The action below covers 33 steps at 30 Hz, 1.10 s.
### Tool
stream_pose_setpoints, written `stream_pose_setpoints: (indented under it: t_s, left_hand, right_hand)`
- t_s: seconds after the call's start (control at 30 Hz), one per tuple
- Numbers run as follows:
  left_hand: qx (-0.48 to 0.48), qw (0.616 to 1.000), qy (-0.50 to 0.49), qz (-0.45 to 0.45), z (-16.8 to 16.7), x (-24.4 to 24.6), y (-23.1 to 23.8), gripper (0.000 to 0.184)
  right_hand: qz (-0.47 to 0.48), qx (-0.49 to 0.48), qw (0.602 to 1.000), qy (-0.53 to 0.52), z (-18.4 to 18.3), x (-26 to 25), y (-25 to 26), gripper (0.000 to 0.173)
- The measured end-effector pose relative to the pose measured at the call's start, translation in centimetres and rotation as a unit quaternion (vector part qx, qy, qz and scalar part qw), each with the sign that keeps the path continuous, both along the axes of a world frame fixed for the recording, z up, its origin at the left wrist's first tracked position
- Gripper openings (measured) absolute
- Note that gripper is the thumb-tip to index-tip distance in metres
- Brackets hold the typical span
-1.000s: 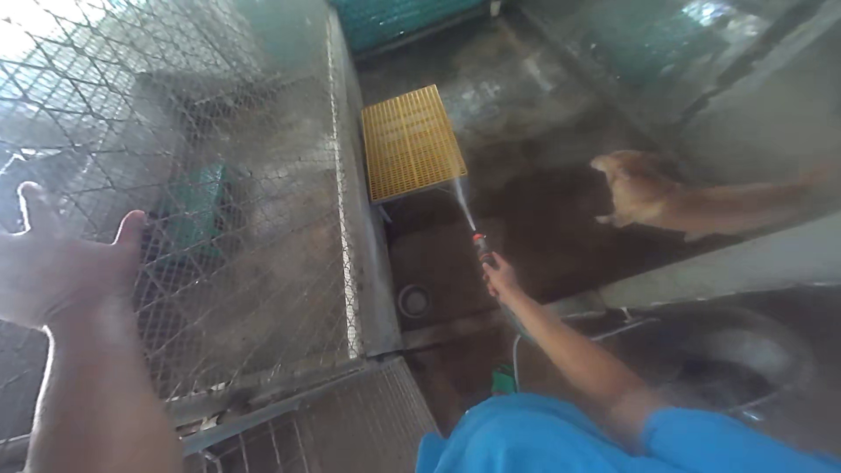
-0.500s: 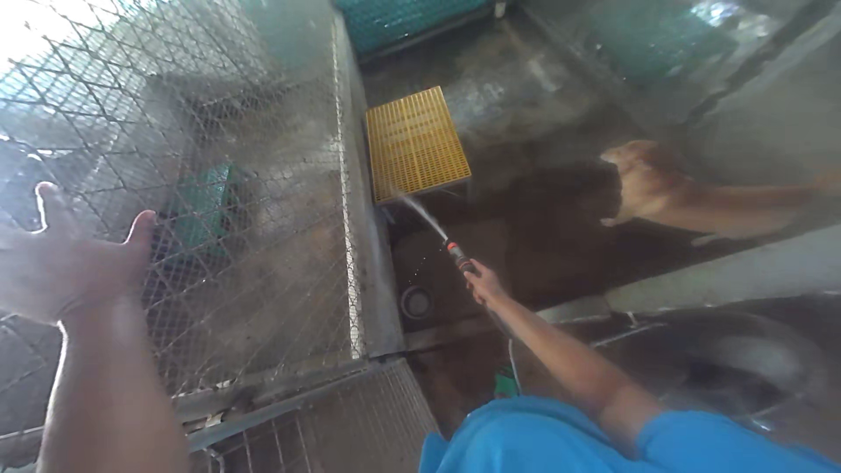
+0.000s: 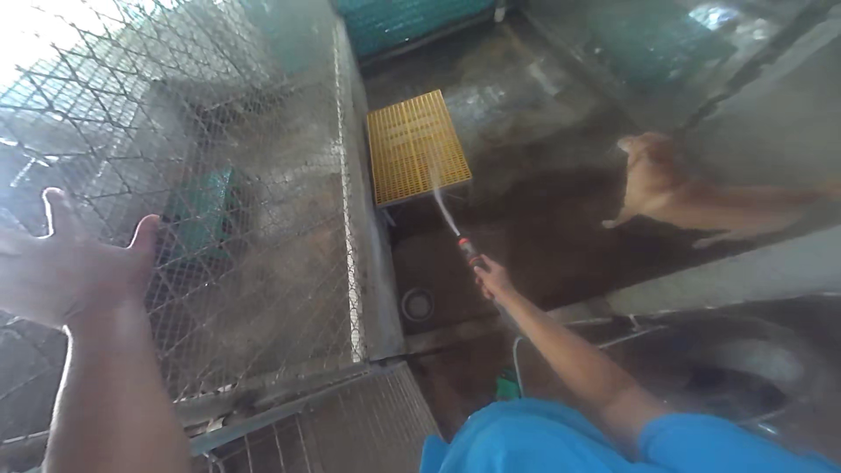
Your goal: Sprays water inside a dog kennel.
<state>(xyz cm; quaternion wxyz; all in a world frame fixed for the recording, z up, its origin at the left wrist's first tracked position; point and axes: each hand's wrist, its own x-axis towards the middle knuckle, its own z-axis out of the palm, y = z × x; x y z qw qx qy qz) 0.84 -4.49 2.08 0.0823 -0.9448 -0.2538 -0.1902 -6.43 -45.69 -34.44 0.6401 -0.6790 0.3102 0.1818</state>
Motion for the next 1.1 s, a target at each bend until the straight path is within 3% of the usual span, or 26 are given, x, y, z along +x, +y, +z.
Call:
stream_pose_setpoints:
  t_s: [0.13,0.27,0.6,1.1]
  left_hand:
    - [-0.01,1.0,0.004,0.003,0.1,-0.2,-0.2,0.087]
    - [-0.012,1.0,0.005,0.0,0.0,-0.2,-0.2,0.086]
    - [-0.011,1.0,-0.001,-0.006,-0.1,-0.2,0.0,0.087]
    - [0.001,1.0,0.001,0.003,0.0,0.0,-0.1,0.087]
  right_hand:
    - [0.084,0.018,0.996,0.008,0.5,-0.5,2.1,0.056]
    - [0.098,0.024,0.995,0.001,1.2,0.4,2.5,0.056]
    - [0.013,0.022,0.998,-0.05,3.6,4.6,0.8,0.054]
    - [-0.083,0.035,0.991,-0.098,3.8,6.3,-0.7,0.053]
